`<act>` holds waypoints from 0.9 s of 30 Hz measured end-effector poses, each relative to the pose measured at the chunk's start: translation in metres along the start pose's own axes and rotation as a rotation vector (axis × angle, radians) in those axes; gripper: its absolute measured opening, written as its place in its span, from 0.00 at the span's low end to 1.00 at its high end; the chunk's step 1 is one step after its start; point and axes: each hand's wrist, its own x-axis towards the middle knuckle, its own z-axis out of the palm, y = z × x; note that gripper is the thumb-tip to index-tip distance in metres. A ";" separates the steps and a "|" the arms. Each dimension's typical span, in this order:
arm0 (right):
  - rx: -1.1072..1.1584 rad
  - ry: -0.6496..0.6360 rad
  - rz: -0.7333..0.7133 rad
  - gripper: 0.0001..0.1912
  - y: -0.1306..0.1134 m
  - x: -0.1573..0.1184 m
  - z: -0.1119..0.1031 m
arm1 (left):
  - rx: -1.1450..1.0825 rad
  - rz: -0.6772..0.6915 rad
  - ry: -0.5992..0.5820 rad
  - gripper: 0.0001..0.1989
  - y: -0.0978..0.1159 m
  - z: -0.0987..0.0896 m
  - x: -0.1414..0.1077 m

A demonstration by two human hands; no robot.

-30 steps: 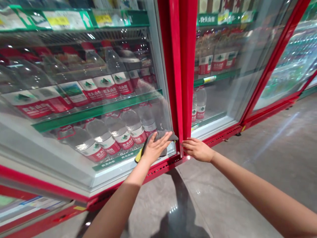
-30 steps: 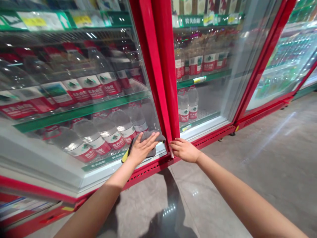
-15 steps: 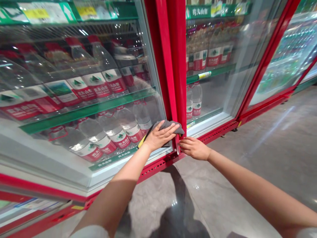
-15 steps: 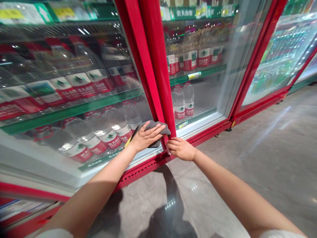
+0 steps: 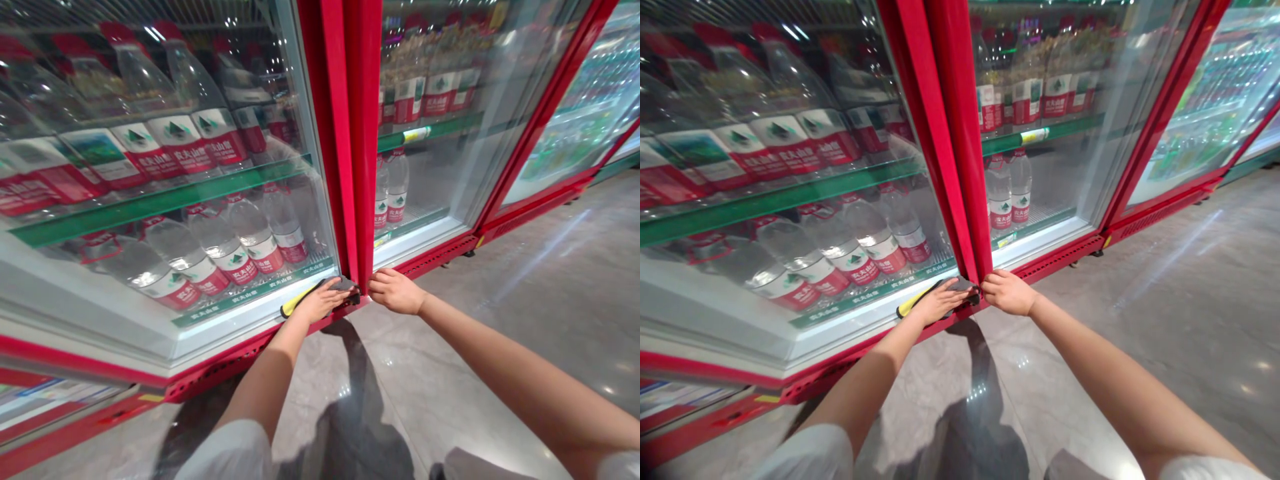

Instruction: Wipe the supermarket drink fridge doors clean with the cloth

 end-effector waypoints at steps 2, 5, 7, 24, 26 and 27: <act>0.019 -0.015 -0.003 0.13 -0.002 0.002 0.001 | -0.004 0.009 -0.022 0.27 0.006 0.006 -0.012; 0.053 -0.026 -0.003 0.11 -0.002 0.002 -0.002 | 0.021 0.013 -0.018 0.26 0.010 0.008 -0.029; 0.061 -0.020 0.004 0.11 -0.002 0.001 -0.004 | 0.045 0.012 -0.003 0.26 0.011 0.010 -0.033; 0.075 0.067 -0.037 0.12 -0.014 0.036 0.004 | 0.000 -0.312 0.019 0.20 0.045 0.018 -0.058; 0.067 0.082 -0.043 0.12 -0.014 0.044 0.004 | -0.008 -0.339 0.018 0.21 0.034 0.018 -0.046; 0.059 0.104 -0.028 0.11 -0.013 0.048 0.004 | -0.006 -0.374 0.021 0.23 0.029 0.016 -0.043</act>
